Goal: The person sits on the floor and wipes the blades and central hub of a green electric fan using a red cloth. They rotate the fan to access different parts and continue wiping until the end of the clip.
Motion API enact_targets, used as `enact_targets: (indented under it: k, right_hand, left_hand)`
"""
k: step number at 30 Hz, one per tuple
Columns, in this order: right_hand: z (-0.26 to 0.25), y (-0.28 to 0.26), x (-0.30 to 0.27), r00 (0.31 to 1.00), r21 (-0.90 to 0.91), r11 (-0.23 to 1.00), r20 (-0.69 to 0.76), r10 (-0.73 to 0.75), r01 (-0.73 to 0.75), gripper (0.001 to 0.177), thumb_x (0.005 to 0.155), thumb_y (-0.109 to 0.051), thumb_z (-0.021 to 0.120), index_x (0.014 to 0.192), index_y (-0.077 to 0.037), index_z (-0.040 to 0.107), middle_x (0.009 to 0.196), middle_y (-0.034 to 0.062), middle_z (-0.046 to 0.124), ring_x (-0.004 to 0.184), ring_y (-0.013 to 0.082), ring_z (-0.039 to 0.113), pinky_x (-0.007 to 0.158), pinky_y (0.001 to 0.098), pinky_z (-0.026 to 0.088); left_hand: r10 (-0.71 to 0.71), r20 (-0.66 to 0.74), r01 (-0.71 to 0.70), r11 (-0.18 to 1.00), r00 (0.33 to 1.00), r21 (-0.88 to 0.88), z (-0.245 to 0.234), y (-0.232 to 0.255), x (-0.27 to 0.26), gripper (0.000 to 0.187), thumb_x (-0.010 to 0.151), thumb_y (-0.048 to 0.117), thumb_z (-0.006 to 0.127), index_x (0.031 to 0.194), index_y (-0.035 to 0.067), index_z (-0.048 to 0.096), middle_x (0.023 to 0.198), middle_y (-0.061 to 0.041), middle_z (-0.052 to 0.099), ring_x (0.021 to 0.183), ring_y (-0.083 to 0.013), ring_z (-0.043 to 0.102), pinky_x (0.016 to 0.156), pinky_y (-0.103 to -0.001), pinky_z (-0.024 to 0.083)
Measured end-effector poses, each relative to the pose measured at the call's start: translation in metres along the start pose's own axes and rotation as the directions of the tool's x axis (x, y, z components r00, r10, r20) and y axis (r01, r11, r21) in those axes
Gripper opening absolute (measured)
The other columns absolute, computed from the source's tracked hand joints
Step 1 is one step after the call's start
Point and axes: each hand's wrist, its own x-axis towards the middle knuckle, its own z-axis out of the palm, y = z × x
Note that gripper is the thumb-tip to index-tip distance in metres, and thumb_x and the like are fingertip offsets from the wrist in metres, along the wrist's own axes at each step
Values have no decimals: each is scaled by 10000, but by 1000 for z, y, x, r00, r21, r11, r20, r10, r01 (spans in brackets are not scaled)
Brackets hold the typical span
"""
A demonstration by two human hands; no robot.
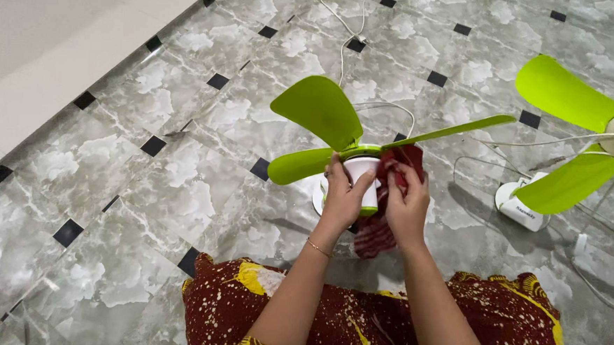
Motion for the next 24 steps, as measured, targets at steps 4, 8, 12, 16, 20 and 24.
enact_targets:
  k: [4,8,12,16,20,24]
  right_hand:
    - [-1,-47,13,966,-200,946,101,-239,255,268,914,-33,658,1165,-92,732,1197,168,592,1010,313,674,817,397,562]
    - [-3,-55,17,944,-294,899,166,-286,324,353,853,-16,676,1189,-104,744,1173,198,596,1042,387,645,864,437,538]
    - [1,-39,8,991,-76,988,4,-134,134,291,950,-46,624,1231,-94,682,1224,198,588,1047,370,672,840,399,559]
    - [-12,-38,4,998,-208,976,14,-64,65,307,923,-55,667,1224,-96,705,1182,200,604,1024,394,668,850,428,546]
    - [-11,-54,9,948,-386,866,117,-296,318,347,810,-42,697,1146,-109,757,1175,216,606,994,413,661,852,465,538]
    - [-2,-58,23,932,-377,853,139,-334,361,297,811,-70,728,1101,-124,762,1142,183,615,997,402,662,847,468,530]
  left_hand:
    - [76,6,-75,995,997,-61,-4,-8,2,864,970,281,645,1552,-148,171,1549,-353,332,1473,-457,274,1241,-474,183]
    - [42,0,-42,992,999,-120,-12,0,2,827,921,274,674,1515,-119,254,1394,-281,484,1337,-401,440,1178,-458,314]
    - [126,-12,-127,983,992,-131,-16,22,3,688,939,250,706,1467,-58,389,1349,-254,536,1286,-383,481,1142,-466,358]
    - [22,19,-20,991,1000,-134,-21,37,-1,767,924,262,719,1504,-12,299,1304,-236,574,1214,-362,537,1064,-452,411]
    - [70,60,-59,986,996,-157,-17,40,-4,729,921,140,615,1575,62,304,1264,-225,635,1135,-345,603,1018,-453,452]
    - [115,50,-79,879,992,-470,-15,41,0,685,988,107,626,1578,99,279,1333,-214,569,1231,-329,522,1071,-441,418]
